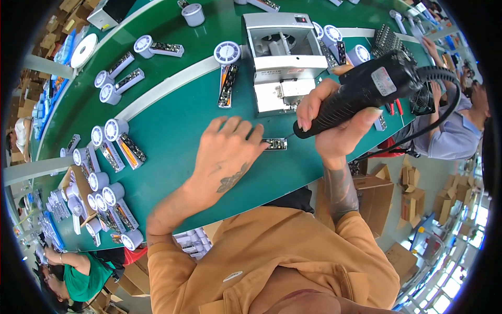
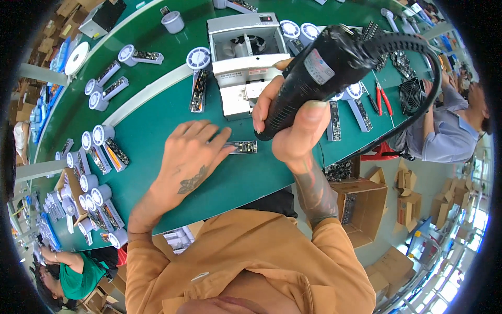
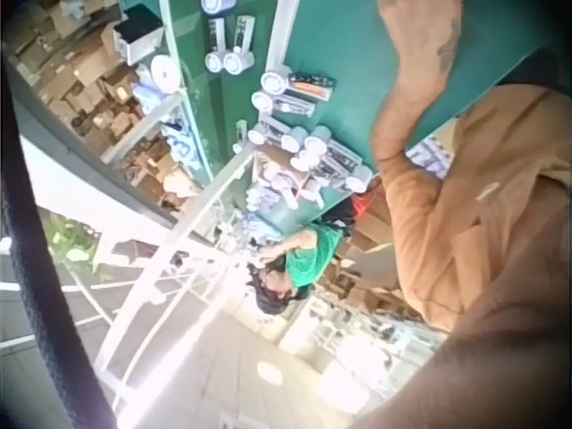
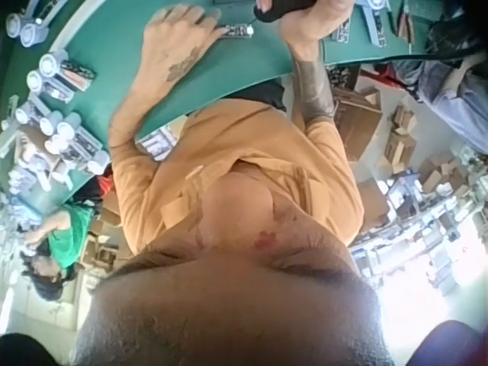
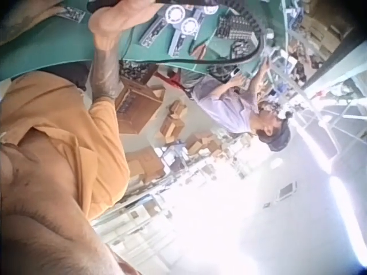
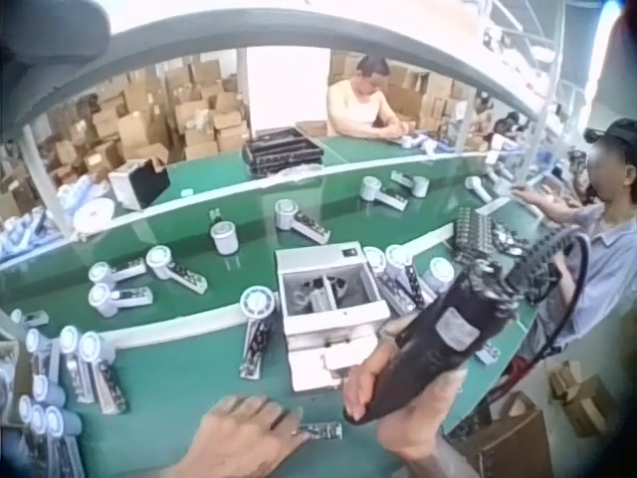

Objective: The person assembles small electronic components and plastic housings onto a PCB using an electric screwdriver to fasten screws.

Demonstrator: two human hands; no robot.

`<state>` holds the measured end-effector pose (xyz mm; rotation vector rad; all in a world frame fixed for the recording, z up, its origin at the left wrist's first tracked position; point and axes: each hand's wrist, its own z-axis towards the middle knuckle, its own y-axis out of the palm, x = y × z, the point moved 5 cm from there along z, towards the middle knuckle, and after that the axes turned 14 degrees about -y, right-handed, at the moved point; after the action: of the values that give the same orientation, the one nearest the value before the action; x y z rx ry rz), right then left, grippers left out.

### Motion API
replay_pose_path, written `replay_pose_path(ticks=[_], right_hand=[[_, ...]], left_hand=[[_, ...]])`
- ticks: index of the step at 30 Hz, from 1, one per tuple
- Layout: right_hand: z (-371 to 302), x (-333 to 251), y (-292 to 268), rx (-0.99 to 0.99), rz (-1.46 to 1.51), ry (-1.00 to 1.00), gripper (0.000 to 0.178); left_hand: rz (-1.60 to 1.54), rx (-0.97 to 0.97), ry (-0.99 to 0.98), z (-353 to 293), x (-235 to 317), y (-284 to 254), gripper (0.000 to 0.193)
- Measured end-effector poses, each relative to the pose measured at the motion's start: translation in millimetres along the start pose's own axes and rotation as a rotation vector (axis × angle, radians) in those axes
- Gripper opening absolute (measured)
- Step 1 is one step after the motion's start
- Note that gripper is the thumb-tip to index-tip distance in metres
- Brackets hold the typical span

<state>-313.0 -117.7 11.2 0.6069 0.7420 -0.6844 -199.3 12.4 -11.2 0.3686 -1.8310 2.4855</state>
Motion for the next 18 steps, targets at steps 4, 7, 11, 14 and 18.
replay_pose_path(ticks=[4,7,11,14,18], right_hand=[[-4.6,6.3,-0.5,0.002,-0.077,0.054,0.089],[-7.1,8.8,-2.4,0.023,-0.049,0.043,0.088],[-10.0,17.3,-4.1,-0.025,-0.008,0.068,0.09],[-9.2,17.9,-0.5,0.019,-0.065,0.089,0.091],[-18.9,21.4,-1.0,-0.061,-0.021,0.066,0.093]], left_hand=[[-0.033,-0.262,-0.013,-1.4,-0.5,16.9,0.024],[-0.092,-0.345,-0.067,-2.5,-3.2,23.0,0.023],[-0.108,-0.272,-0.059,-3.5,-2.8,24.9,0.018],[-0.115,-0.239,-0.051,-2.4,-1.9,24.3,0.019],[-0.066,-0.29,-0.02,-1.6,2.3,26.3,0.013]])
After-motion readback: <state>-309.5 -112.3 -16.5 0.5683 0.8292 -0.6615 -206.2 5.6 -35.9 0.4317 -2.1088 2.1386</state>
